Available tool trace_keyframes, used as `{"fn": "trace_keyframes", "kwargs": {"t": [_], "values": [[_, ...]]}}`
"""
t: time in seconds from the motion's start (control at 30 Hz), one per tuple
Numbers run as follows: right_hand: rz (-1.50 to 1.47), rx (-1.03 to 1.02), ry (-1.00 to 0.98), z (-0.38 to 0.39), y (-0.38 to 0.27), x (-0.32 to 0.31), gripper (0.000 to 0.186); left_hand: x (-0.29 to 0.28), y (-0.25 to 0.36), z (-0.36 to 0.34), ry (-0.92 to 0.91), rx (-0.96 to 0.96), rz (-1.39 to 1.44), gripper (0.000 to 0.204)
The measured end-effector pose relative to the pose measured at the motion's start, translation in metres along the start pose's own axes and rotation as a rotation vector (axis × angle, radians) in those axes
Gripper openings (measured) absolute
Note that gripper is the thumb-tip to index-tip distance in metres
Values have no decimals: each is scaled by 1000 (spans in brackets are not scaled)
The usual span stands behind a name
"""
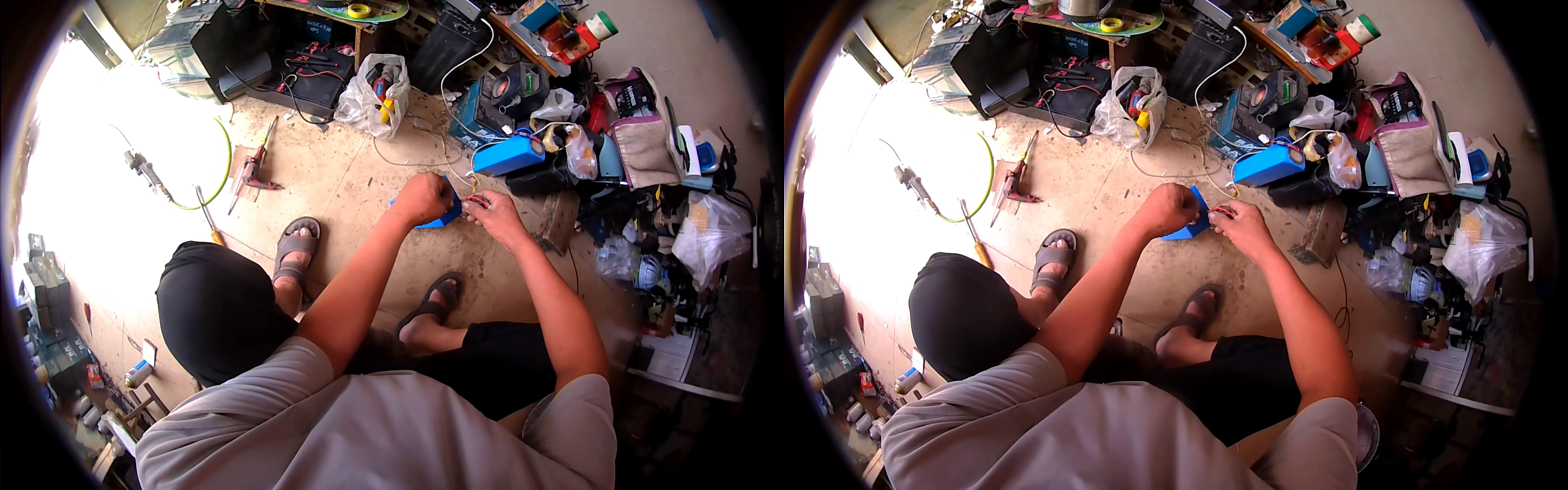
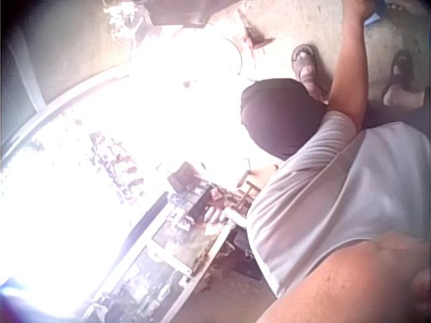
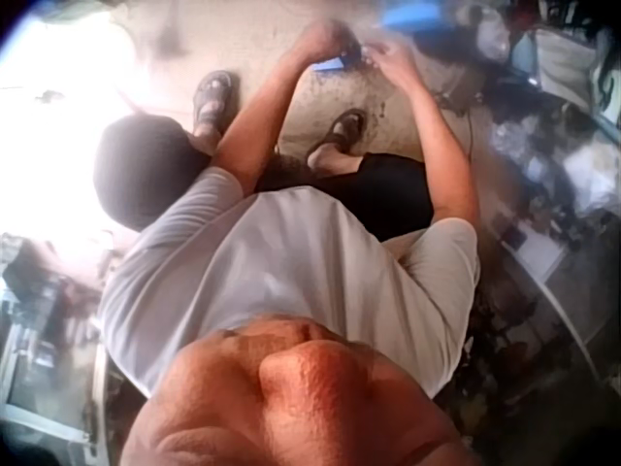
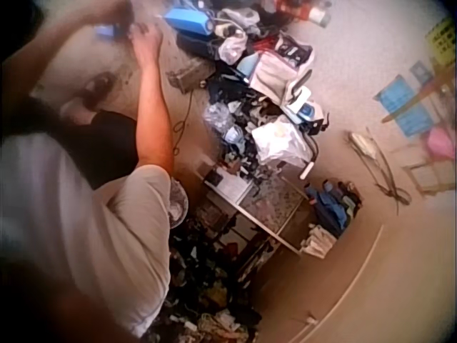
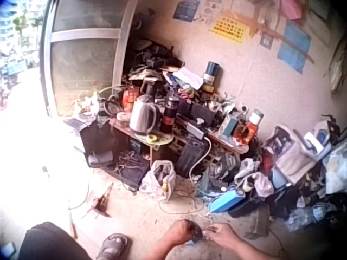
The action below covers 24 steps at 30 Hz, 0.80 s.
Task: The person wraps blue tape around a battery pack and uses pliers to strip insulation from a wire.
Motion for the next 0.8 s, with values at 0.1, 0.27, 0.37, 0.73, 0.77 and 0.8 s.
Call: {"fn": "trace_keyframes", "kwargs": {"t": [0.1,0.27,0.37,0.73,0.77,0.8], "values": [[-35,15,-6,0,-1,1,20,5,-9,2,11,-55,129,11],[-67,30,-26,4,-4,4,22,14,-22,5,86,-87,281,10],[-53,16,-38,4,-3,5,25,16,-20,5,101,-92,312,17],[244,-75,43,-1,-12,4,35,25,-26,-2,35,-12,282,22],[239,-83,42,0,-16,7,36,26,-28,-3,32,-21,298,22],[234,-91,40,1,-19,8,37,27,-30,-3,28,-30,314,22]]}}
Point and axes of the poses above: each hand's wrist, its own z-axis away from the middle knuckle, its own x-axis out of the palm, y = z × x, the point moved 10 cm from there along -z, towards the middle knuckle, and after that the axes turned 1 degree about x, right-handed, at the moved point
